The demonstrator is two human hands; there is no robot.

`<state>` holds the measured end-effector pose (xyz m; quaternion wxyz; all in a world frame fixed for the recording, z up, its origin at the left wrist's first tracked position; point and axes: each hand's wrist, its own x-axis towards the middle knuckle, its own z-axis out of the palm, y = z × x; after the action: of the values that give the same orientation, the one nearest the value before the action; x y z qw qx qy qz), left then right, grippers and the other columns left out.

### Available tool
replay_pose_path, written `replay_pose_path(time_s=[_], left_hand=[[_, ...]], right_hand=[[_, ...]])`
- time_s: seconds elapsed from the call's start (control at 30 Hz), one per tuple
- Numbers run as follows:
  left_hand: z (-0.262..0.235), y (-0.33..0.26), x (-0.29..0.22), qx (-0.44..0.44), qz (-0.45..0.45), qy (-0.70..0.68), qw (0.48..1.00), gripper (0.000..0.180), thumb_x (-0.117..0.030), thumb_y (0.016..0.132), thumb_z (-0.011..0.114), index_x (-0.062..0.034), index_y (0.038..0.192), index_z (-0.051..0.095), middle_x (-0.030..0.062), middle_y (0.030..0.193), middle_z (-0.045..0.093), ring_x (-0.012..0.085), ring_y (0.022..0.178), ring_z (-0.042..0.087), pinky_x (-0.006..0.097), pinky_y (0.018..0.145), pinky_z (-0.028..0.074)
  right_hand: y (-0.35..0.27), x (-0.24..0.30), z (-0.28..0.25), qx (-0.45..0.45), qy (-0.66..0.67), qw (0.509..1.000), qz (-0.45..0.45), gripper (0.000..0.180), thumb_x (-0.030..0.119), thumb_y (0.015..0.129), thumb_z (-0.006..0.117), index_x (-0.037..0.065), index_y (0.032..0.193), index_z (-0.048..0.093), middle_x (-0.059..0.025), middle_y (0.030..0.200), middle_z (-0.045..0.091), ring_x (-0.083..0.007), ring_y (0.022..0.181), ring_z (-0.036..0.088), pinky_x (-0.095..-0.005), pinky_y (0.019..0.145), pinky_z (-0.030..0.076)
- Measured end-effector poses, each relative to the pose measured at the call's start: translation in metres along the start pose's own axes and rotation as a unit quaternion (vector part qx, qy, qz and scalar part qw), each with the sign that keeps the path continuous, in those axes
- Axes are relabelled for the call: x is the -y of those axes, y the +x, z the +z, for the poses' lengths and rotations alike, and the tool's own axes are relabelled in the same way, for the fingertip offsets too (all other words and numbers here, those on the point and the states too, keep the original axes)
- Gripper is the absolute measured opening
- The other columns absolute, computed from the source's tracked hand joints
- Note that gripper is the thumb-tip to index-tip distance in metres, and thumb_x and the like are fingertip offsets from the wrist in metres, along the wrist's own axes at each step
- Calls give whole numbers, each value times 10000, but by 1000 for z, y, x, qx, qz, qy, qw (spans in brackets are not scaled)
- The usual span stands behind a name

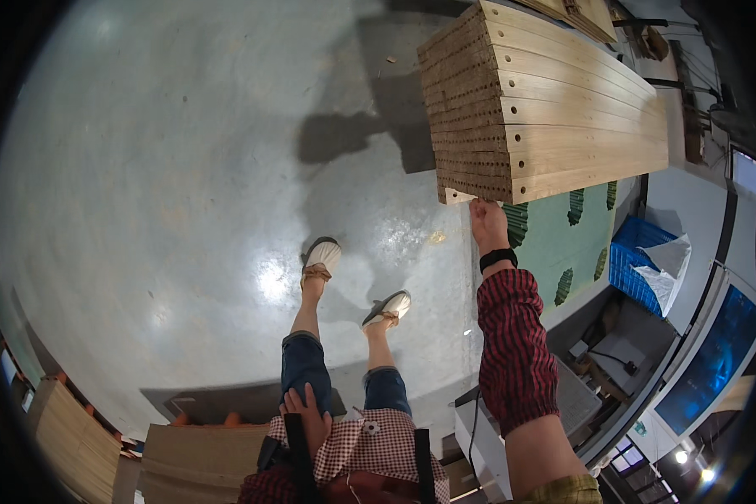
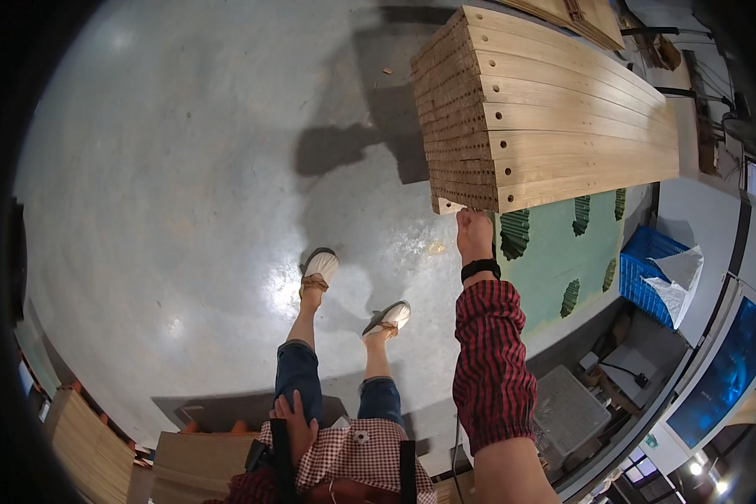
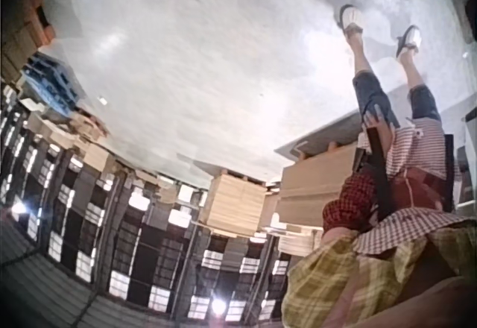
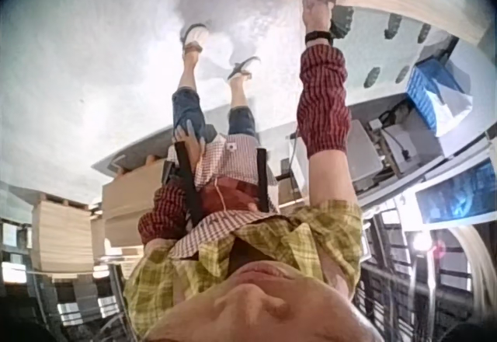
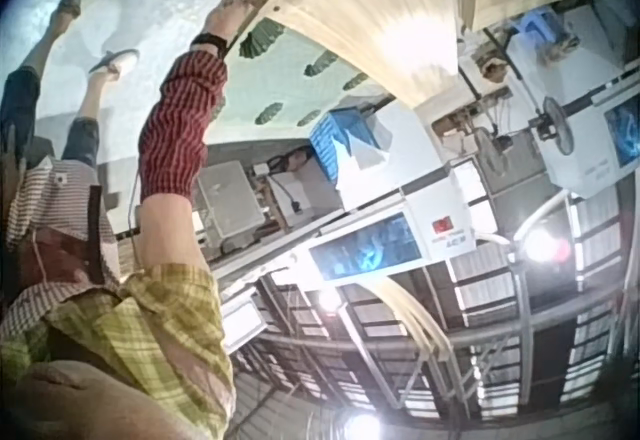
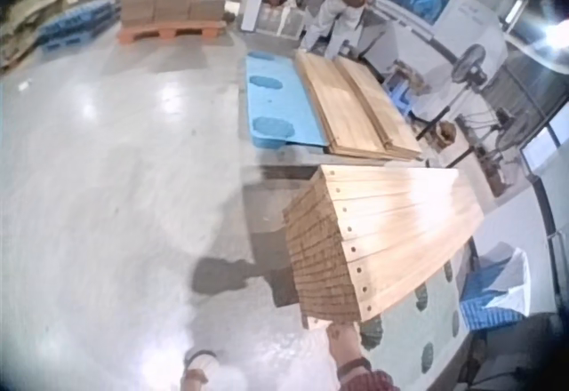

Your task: Use an air gun to clean dust from wooden planks and then stack and organize them on a machine surface and a storage pallet.

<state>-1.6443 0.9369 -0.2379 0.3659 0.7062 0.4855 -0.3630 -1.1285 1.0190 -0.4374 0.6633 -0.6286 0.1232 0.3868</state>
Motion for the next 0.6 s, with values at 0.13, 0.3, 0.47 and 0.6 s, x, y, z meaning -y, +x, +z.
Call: replay_pose_path(time_s=[0.13, 0.3, 0.47, 0.6], left_hand=[[-2, 3, -1, 17, -14, 7, 1000, 787, -328, 739, 631, -2, 1380, 312, 335, 1321, 350, 444, 1232, 358, 520, 1023, 291], [-4, -2, 9, 15, -32, 16, 999, 785, -322, 739, 625, 3, 1380, 309, 340, 1318, 349, 446, 1235, 356, 524, 1030, 285], [11, 9, -7, 1, 44, 15, 999, 786, -325, 739, 612, 13, 1378, 302, 347, 1309, 351, 451, 1215, 378, 539, 1005, 308], [-5, -1, 13, 25, -1, 19, 999, 779, -323, 740, 608, 17, 1373, 309, 350, 1303, 356, 454, 1207, 385, 540, 997, 314]], right_hand=[[-3, 3, 1, -8, -17, 1000, 1, 129, -49, 837, 508, -28, 964, 497, -88, 863, 524, -192, 802, 530, -344, 872, 448], [-8, -19, 3, -15, -20, 999, 37, 301, -47, 828, 507, -71, 1126, 474, -133, 957, 534, -213, 897, 531, -390, 937, 421], [70, -11, -81, 111, -540, 815, -179, 463, -55, 828, 491, -66, 1276, 375, -153, 1137, 487, -230, 1043, 498, -403, 1013, 364], [17, -36, 8, -5, 70, 998, -2, 508, -57, 835, 485, -69, 1315, 318, -155, 1093, 493, -228, 998, 510, -380, 984, 386]])
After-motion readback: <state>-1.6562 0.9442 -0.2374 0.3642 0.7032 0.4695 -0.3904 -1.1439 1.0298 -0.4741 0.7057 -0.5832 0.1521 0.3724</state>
